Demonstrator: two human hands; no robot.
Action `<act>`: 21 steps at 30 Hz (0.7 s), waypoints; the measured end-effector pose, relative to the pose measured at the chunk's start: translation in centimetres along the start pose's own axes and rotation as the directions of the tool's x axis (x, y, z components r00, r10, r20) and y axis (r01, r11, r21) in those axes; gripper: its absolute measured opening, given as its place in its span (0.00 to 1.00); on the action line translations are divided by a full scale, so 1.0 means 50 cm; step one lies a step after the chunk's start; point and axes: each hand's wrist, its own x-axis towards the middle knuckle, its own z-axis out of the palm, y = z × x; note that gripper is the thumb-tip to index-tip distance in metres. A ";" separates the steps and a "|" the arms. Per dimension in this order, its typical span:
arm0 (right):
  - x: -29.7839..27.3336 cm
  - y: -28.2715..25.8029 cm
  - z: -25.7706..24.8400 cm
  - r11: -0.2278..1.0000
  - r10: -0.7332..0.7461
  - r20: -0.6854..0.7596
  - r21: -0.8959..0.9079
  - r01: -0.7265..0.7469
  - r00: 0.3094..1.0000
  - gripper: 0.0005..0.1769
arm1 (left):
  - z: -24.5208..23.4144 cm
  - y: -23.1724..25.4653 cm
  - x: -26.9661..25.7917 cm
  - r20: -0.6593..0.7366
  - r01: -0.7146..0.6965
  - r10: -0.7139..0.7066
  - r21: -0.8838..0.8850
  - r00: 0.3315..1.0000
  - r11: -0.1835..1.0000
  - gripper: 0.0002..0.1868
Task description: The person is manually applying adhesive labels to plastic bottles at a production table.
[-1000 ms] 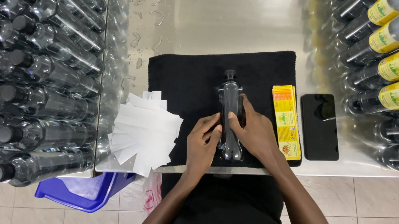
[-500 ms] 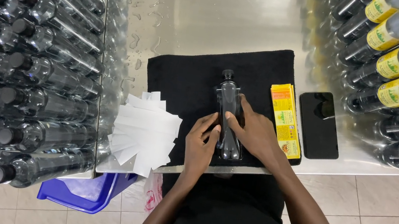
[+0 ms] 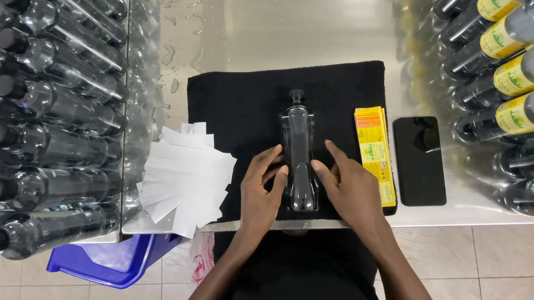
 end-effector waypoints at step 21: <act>-0.053 0.144 0.056 0.804 -0.374 -0.554 -0.593 -0.037 0.744 0.09 | -0.001 0.023 -0.037 -0.179 -0.362 0.355 -0.005 0.918 0.932 0.15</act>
